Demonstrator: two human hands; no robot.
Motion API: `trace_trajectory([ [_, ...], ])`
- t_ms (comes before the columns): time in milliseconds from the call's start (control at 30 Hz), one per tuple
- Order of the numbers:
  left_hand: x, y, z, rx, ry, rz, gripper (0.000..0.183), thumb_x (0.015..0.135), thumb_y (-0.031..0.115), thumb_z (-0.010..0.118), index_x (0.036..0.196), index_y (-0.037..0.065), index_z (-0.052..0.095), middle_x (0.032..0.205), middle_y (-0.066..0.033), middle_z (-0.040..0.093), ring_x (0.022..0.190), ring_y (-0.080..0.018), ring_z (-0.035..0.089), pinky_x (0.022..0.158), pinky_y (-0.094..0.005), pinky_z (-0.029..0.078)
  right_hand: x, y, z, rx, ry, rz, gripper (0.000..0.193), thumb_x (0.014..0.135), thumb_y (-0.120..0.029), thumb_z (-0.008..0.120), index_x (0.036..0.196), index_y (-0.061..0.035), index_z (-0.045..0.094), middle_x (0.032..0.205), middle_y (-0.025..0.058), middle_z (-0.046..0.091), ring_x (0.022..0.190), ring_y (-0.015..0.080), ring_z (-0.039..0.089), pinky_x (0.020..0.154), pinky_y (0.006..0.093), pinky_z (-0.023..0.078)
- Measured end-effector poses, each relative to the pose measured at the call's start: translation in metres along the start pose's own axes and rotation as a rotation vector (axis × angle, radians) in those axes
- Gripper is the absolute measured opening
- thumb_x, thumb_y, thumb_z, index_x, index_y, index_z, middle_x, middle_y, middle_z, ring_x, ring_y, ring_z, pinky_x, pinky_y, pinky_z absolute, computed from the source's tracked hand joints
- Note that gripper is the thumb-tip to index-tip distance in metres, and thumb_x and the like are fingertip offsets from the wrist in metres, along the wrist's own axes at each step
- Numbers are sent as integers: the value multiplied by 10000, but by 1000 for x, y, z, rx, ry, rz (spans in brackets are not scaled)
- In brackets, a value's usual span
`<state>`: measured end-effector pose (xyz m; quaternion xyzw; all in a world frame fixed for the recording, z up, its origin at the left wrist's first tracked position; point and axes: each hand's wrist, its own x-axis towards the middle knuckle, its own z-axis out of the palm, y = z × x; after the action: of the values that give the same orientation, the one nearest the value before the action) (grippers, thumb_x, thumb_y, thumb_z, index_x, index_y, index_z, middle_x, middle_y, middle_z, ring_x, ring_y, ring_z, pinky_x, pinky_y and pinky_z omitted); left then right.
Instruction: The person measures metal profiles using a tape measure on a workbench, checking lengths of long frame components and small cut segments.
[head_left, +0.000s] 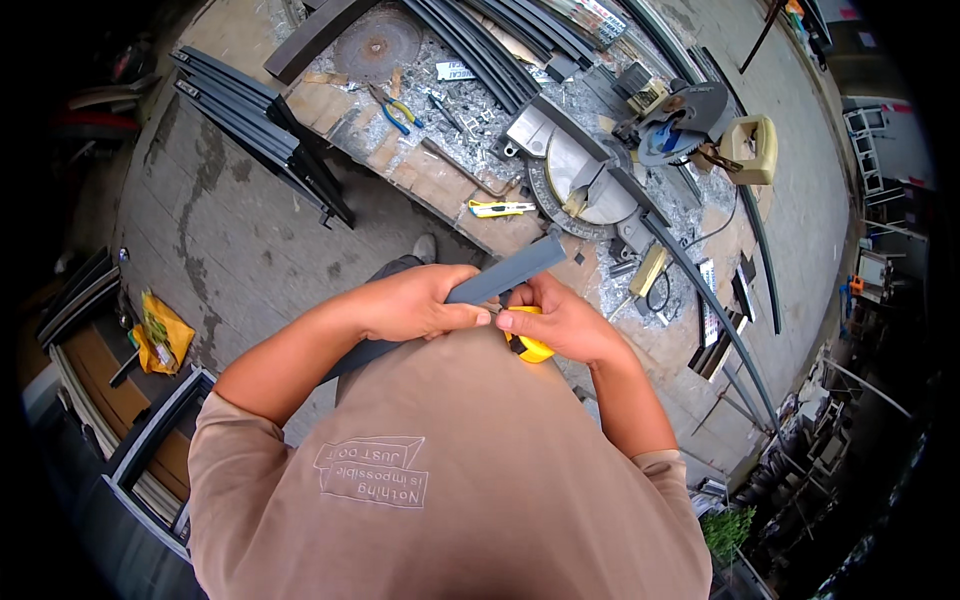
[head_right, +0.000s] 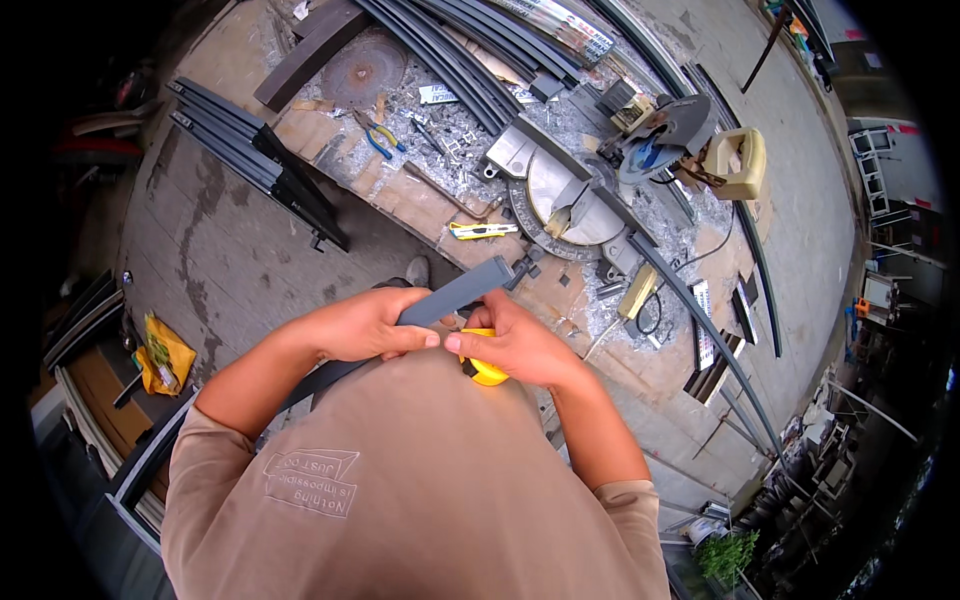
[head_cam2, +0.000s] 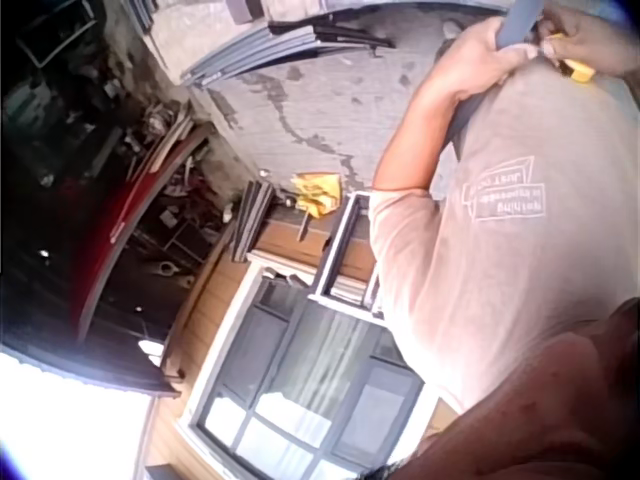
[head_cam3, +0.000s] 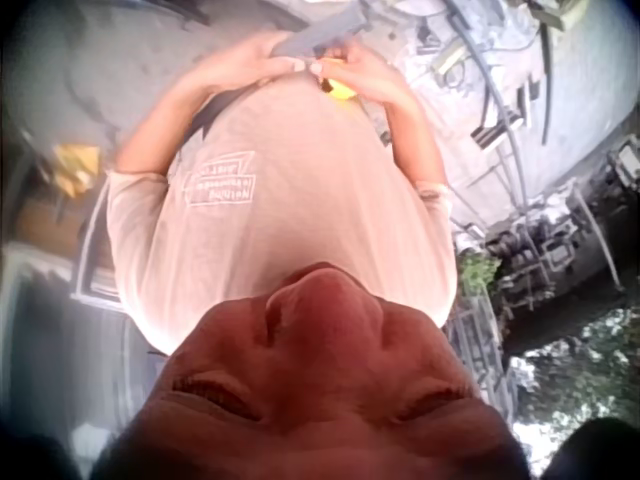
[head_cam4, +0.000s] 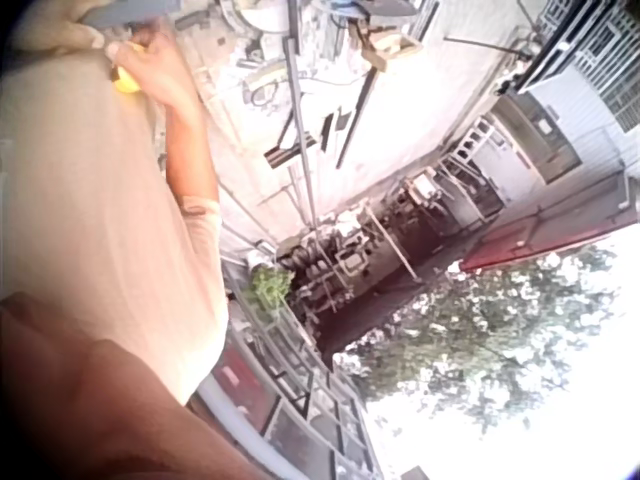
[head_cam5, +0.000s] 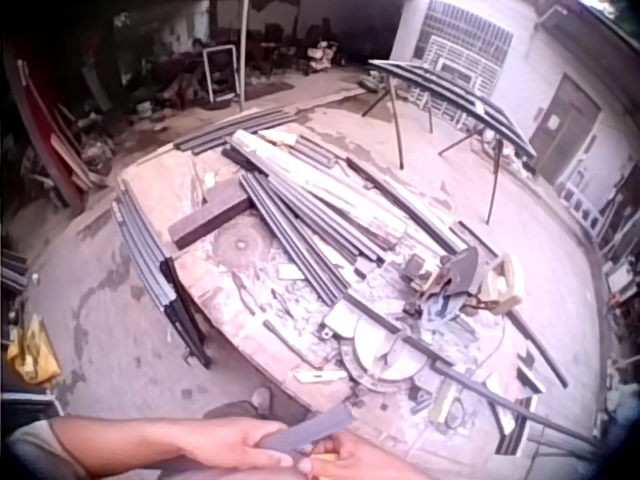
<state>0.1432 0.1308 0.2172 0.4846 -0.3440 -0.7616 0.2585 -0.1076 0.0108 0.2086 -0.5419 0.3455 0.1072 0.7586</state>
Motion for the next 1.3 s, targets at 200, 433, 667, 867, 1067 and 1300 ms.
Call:
trace_trajectory([
  [200, 3, -12, 9, -48, 6, 24, 297, 1112, 310, 744, 1213, 47, 647, 917, 11, 634, 758, -75, 590, 671, -285, 502, 14, 9, -3, 71, -70, -30, 681, 969, -376, 935, 1362, 41, 567, 1027, 31, 697, 919, 116, 666, 787, 299, 541],
  [433, 0, -5, 24, 77, 129, -9, 340, 1090, 341, 769, 1179, 41, 634, 904, -19, 641, 767, -99, 610, 685, -317, 520, 17, 19, -14, 39, -86, 21, 659, 953, -352, 952, 1371, 16, 600, 1065, 19, 703, 950, 112, 657, 821, 307, 550],
  [667, -12, -9, 19, 140, 121, -45, 392, 1097, 406, 751, 1119, 34, 630, 849, -31, 637, 747, -113, 615, 680, -328, 511, -13, 14, -53, -214, -51, 43, 378, 982, -314, 886, 1180, -24, 747, 946, 30, 735, 886, 118, 674, 759, 327, 540],
  [867, -32, -18, 3, 111, -21, -112, 416, 1118, 438, 731, 1099, 41, 608, 824, -10, 590, 718, -108, 587, 664, -327, 496, -68, -8, -113, -557, 219, -43, 195, 962, -184, 831, 1002, 6, 818, 886, 87, 740, 841, 193, 702, 765, 365, 547],
  [1067, -33, -30, -3, 99, -88, -157, 471, 1129, 498, 705, 1181, 42, 601, 872, 4, 587, 737, -100, 584, 663, -306, 490, -77, -70, -95, -674, 293, -223, 159, 945, -148, 821, 988, 5, 827, 861, 111, 720, 789, 238, 690, 738, 389, 534],
  [1300, -31, -17, -6, 127, -155, -173, 521, 1142, 519, 675, 1310, 31, 601, 878, 2, 576, 746, -96, 564, 683, -306, 491, -44, -88, -71, -929, 237, -314, 166, 936, -172, 826, 972, -10, 827, 826, 151, 702, 757, 328, 686, 708, 427, 530],
])
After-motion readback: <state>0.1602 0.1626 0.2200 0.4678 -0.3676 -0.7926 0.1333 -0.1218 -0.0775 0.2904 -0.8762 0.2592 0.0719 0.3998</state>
